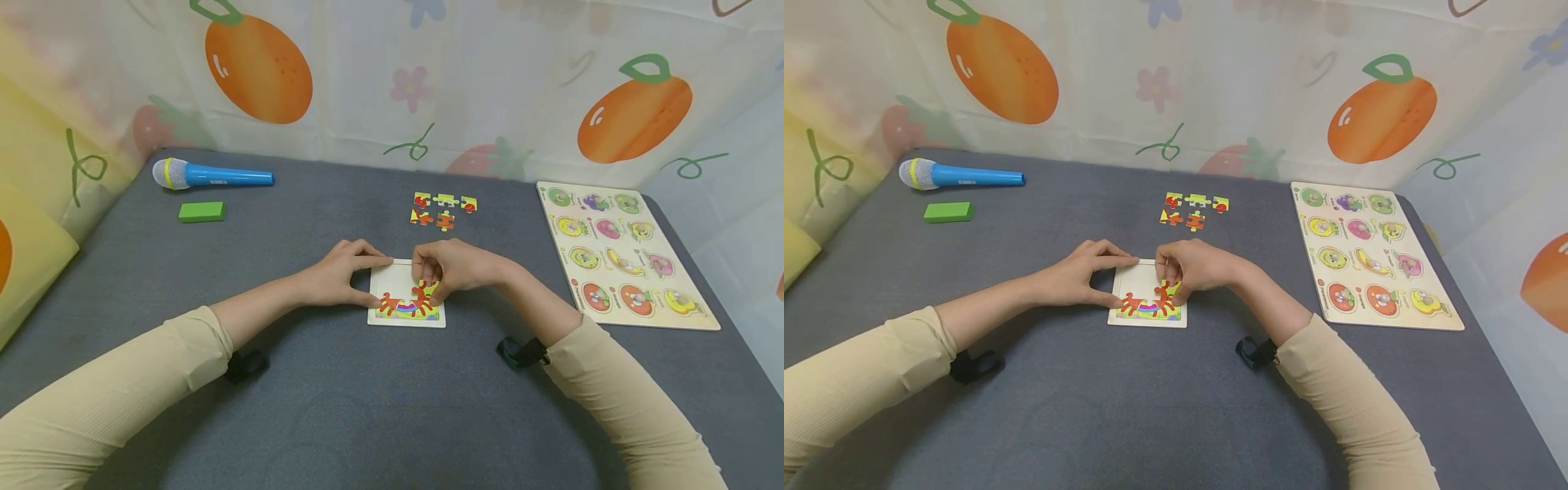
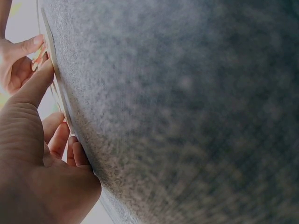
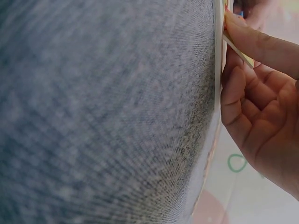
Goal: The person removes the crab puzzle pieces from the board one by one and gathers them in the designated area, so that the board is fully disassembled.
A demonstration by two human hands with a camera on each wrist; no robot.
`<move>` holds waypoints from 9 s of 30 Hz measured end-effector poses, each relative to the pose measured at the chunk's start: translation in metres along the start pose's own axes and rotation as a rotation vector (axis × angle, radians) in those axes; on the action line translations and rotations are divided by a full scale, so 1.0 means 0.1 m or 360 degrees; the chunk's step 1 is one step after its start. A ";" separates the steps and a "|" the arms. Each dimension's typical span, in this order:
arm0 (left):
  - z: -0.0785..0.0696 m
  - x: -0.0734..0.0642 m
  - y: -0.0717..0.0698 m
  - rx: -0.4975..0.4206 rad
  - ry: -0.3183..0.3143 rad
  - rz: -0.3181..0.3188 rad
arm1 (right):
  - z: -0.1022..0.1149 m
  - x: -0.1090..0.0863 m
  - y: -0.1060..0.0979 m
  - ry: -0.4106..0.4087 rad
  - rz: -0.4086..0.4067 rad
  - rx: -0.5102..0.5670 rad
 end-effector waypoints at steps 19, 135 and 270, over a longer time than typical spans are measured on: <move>-0.10 0.02 0.01 0.0164 -0.0043 -0.0013 | -0.03 -0.03 0.00 0.0060 -0.0011 -0.0007; -0.43 0.20 0.29 0.0246 -0.0112 -0.0124 | -0.83 -0.20 -0.64 0.0714 -0.0932 0.0876; -0.10 -0.07 0.00 -0.0080 0.0010 0.0110 | 0.27 0.08 0.32 0.0045 -0.0152 0.0116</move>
Point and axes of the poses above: each hand's wrist, its own x-axis towards the middle knuckle, its own y-axis out of the palm, z = x × y, the point moved 2 cm from there along x, towards the middle knuckle, and after that the axes turned 4 degrees about z, right-handed, at the moved point
